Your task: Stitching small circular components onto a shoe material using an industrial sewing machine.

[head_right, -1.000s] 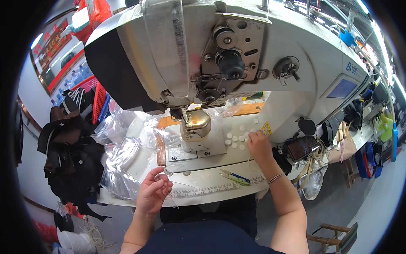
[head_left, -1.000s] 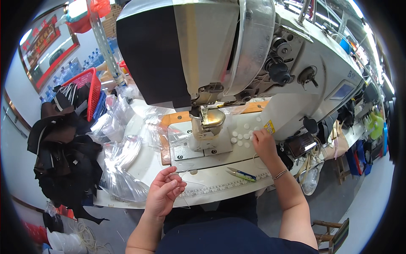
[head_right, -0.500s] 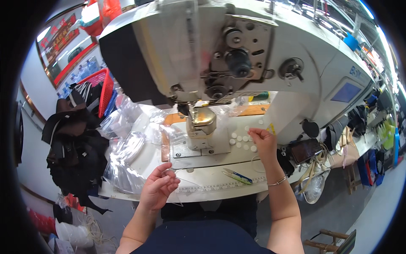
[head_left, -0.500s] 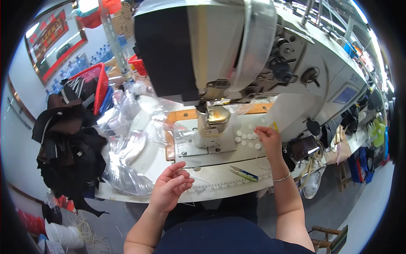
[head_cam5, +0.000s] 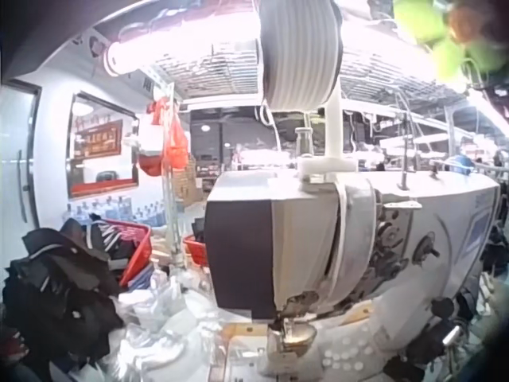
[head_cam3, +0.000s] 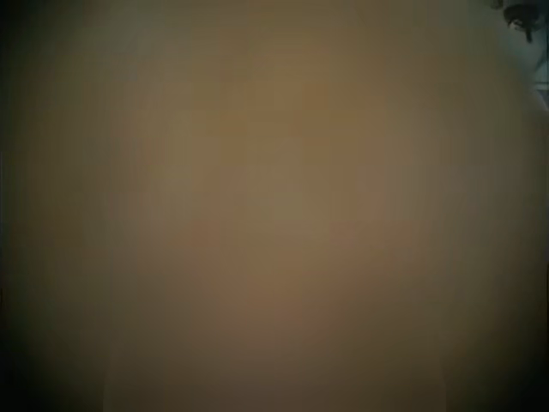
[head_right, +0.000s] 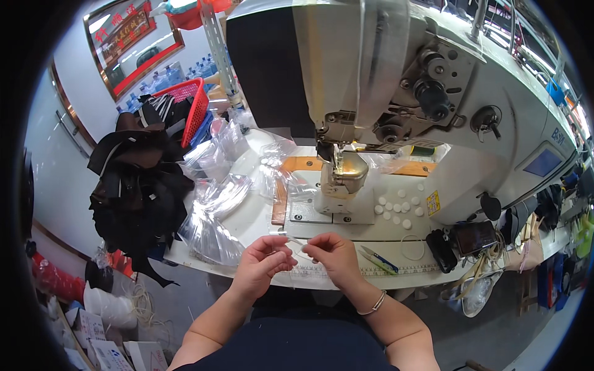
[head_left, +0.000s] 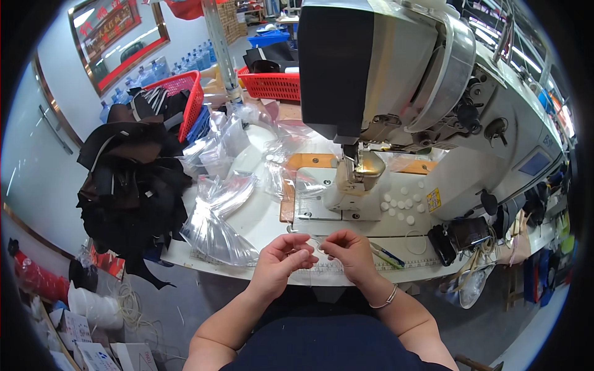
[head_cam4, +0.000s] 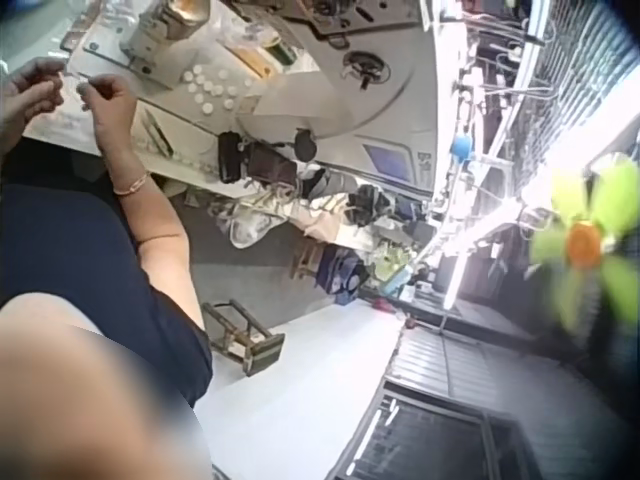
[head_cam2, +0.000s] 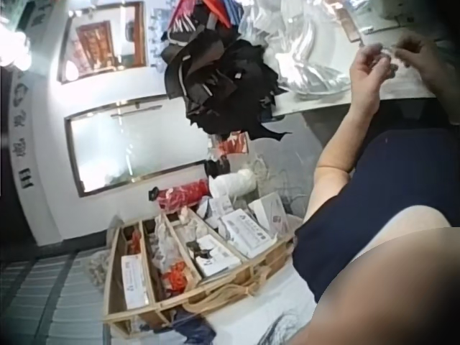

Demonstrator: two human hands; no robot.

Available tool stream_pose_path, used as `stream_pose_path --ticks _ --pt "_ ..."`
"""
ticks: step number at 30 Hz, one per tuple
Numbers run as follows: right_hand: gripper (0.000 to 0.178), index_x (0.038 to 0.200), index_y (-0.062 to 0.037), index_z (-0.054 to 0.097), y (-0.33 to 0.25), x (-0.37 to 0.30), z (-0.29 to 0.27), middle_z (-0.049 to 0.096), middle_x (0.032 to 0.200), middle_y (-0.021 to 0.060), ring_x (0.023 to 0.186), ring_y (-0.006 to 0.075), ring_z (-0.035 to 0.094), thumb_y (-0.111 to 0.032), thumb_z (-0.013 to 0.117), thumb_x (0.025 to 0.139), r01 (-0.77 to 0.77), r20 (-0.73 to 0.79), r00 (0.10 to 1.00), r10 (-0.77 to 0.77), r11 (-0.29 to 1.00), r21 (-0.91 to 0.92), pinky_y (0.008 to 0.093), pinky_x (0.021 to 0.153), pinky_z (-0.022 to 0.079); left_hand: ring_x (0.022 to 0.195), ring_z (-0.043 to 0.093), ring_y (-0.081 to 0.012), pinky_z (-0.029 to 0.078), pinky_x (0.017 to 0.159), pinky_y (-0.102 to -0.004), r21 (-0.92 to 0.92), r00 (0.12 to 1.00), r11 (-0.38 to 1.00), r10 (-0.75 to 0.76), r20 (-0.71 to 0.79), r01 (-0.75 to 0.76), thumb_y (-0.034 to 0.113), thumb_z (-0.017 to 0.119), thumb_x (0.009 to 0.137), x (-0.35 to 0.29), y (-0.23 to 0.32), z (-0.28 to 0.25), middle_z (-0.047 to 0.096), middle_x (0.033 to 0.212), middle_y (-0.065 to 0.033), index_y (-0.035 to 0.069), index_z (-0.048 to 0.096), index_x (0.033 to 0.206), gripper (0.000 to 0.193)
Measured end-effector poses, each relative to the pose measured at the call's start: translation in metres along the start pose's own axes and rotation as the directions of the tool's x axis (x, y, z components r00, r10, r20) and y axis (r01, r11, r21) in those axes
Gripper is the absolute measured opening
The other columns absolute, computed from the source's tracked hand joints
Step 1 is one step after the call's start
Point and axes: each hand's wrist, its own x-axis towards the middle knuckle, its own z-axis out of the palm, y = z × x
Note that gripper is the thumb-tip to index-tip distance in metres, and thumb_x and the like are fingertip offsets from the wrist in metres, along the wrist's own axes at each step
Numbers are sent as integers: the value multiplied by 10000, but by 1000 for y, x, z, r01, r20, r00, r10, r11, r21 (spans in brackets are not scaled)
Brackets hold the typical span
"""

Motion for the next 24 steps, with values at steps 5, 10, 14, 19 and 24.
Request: stream_pose_path --ticks 5,10,14,19,24 --pt "155 893 20 602 -2 -11 -7 630 797 101 698 150 614 -33 668 763 -302 169 946 275 939 162 259 653 523 822 611 -175 500 737 -284 -8 996 998 59 -69 -60 51 564 843 3 -2 -4 580 940 -81 -7 516 1088 257" --pt "135 880 11 581 -7 2 -5 615 811 88 709 159 617 -22 655 772 -258 208 955 210 935 241 262 660 534 799 609 -167 501 695 -269 189 996 981 32 78 -46 27 580 823 2 -8 1 575 905 -57 13 515 1083 268" --pt "136 889 11 576 -13 1 -4 610 819 86 732 163 618 -15 647 776 -270 221 953 207 911 311 264 663 534 795 606 -150 493 694 -241 215 991 968 132 -7 -128 26 593 822 5 -11 2 581 862 -71 -11 518 998 196" --pt "136 888 16 574 -15 -2 -1 613 820 95 737 166 619 -12 645 775 -263 210 957 201 906 333 265 668 535 770 606 -150 494 646 -247 231 1000 973 16 -11 -13 13 612 792 8 -11 -1 585 875 -68 -3 512 974 209" --pt "128 887 30 577 -14 -3 2 614 823 97 736 164 619 -14 639 783 -152 159 981 114 957 249 264 662 535 741 600 -137 488 645 -242 183 994 980 90 -64 -77 11 617 799 8 -13 5 590 836 -72 -4 519 977 204"
